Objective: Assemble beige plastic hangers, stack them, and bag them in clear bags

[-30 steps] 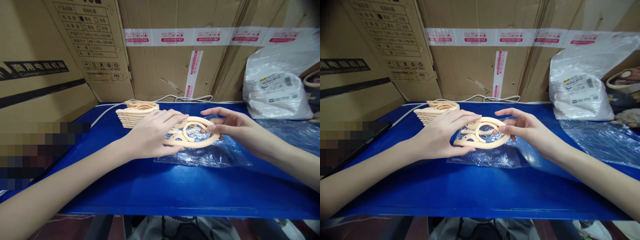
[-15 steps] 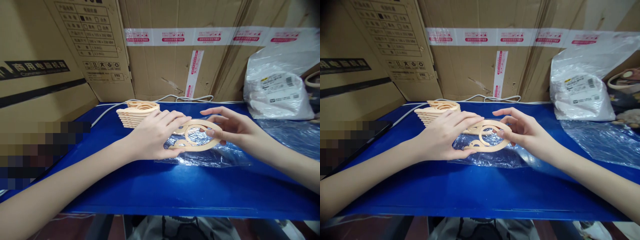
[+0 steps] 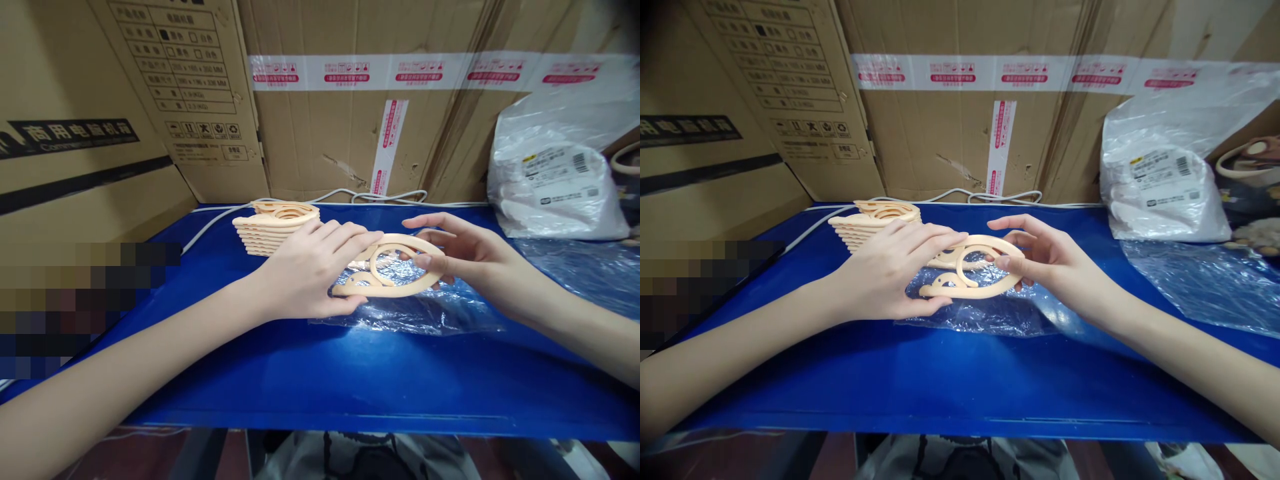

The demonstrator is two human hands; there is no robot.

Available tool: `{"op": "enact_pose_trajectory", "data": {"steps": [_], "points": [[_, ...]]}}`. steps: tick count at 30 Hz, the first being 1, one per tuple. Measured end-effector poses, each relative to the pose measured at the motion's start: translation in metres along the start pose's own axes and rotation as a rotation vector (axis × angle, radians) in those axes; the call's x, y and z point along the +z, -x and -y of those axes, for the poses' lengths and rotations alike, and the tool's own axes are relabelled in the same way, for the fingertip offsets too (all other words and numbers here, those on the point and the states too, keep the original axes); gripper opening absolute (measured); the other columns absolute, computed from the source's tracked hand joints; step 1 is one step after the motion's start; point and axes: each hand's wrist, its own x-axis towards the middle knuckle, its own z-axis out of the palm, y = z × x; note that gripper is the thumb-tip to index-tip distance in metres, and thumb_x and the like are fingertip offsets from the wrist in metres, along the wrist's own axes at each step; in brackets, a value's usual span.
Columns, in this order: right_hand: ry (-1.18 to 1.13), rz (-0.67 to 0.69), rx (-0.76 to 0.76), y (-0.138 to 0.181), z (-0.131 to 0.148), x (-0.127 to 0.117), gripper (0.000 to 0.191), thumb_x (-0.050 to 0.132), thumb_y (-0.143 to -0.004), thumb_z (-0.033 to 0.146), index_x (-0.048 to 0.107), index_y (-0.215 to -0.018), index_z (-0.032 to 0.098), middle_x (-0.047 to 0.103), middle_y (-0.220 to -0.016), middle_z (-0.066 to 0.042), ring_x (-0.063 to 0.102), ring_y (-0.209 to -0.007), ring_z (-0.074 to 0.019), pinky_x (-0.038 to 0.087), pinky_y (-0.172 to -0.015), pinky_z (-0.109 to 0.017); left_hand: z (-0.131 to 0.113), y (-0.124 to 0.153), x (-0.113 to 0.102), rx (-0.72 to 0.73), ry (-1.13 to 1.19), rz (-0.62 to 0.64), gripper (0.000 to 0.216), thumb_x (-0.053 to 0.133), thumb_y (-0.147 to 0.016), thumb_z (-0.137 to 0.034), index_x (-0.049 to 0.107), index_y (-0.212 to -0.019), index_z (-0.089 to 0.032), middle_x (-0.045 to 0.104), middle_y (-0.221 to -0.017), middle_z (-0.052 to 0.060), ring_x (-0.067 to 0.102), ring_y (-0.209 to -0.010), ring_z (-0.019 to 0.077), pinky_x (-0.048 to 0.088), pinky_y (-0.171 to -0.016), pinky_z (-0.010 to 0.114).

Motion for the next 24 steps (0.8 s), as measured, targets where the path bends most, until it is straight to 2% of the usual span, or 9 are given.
{"op": "enact_pose_trajectory", "data": {"steps": [5,8,10,13,17,19,21,24], "points": [[0.099,0.003,-0.058,0.001,0.000,0.000,0.044,0.063,-0.085,0.047,0.053,-0.125,0.031,0.068,-0.104,-0.005,0.065,-0.078,-0.0191,0.054,-0.059,-0.032,0.001,0.000,0.001,0.021,-0.022,-0.049,0.059,0.053,-0.087,-0.040,0.046,-0.137,-0.008,0.058,-0.132,0.014,0.054,-0.118,0.0290,0.039,-0.100,0.043],[0.309,0.013,-0.240,0.002,-0.002,0.001,0.056,0.068,-0.082,0.045,0.047,-0.132,0.030,0.062,-0.120,-0.007,0.064,-0.100,-0.0252,0.056,-0.081,-0.040,0.000,0.001,0.002,0.028,-0.015,-0.085,0.059,0.054,-0.086,-0.040,0.047,-0.135,-0.009,0.060,-0.130,0.014,0.056,-0.116,0.0287,0.040,-0.099,0.043],[0.482,0.057,-0.407,0.003,-0.004,0.002,0.072,0.074,-0.077,0.045,0.041,-0.139,0.030,0.053,-0.135,-0.009,0.055,-0.119,-0.0301,0.051,-0.097,-0.046,0.000,0.001,0.003,0.030,-0.001,-0.093,0.058,0.054,-0.085,-0.040,0.048,-0.134,-0.009,0.062,-0.127,0.014,0.057,-0.114,0.0283,0.041,-0.099,0.042],[0.635,0.110,-0.525,0.004,-0.007,0.004,0.080,0.074,-0.076,0.045,0.035,-0.145,0.031,0.045,-0.143,-0.011,0.047,-0.129,-0.0337,0.048,-0.101,-0.050,-0.002,0.002,0.003,0.033,0.030,-0.108,0.058,0.055,-0.084,-0.040,0.048,-0.133,-0.009,0.063,-0.125,0.014,0.057,-0.114,0.0281,0.042,-0.098,0.042],[0.613,0.105,-0.484,0.003,-0.007,0.001,0.079,0.074,-0.077,0.041,0.035,-0.146,0.033,0.050,-0.139,-0.009,0.052,-0.124,-0.0335,0.050,-0.099,-0.049,-0.001,0.001,0.002,0.014,0.118,-0.047,0.067,0.057,-0.087,-0.044,0.040,-0.142,-0.010,0.061,-0.130,0.015,0.057,-0.117,0.0275,0.041,-0.101,0.043],[0.596,0.116,-0.450,0.002,-0.003,-0.006,0.082,0.076,-0.074,0.041,0.036,-0.145,0.033,0.052,-0.138,-0.008,0.053,-0.124,-0.0339,0.048,-0.101,-0.050,0.000,0.001,0.001,-0.017,0.189,0.024,0.080,0.058,-0.087,-0.054,0.030,-0.149,-0.011,0.050,-0.143,0.017,0.049,-0.129,0.0282,0.037,-0.107,0.044],[0.586,0.110,-0.395,-0.001,0.003,-0.020,0.081,0.078,-0.072,0.042,0.040,-0.144,0.033,0.055,-0.137,-0.007,0.054,-0.123,-0.0335,0.050,-0.100,-0.046,0.003,0.001,-0.001,-0.052,0.262,0.100,0.095,0.056,-0.084,-0.066,0.019,-0.153,-0.013,0.033,-0.155,0.018,0.035,-0.142,0.0288,0.032,-0.113,0.044],[0.541,0.073,-0.230,-0.007,0.011,-0.053,0.078,0.080,-0.069,0.041,0.048,-0.139,0.032,0.061,-0.131,-0.005,0.062,-0.113,-0.0295,0.056,-0.085,-0.033,0.009,0.004,-0.005,-0.115,0.330,0.248,0.103,0.052,-0.081,-0.074,0.012,-0.155,-0.015,0.018,-0.161,0.017,0.021,-0.148,0.0298,0.029,-0.116,0.047]]}}
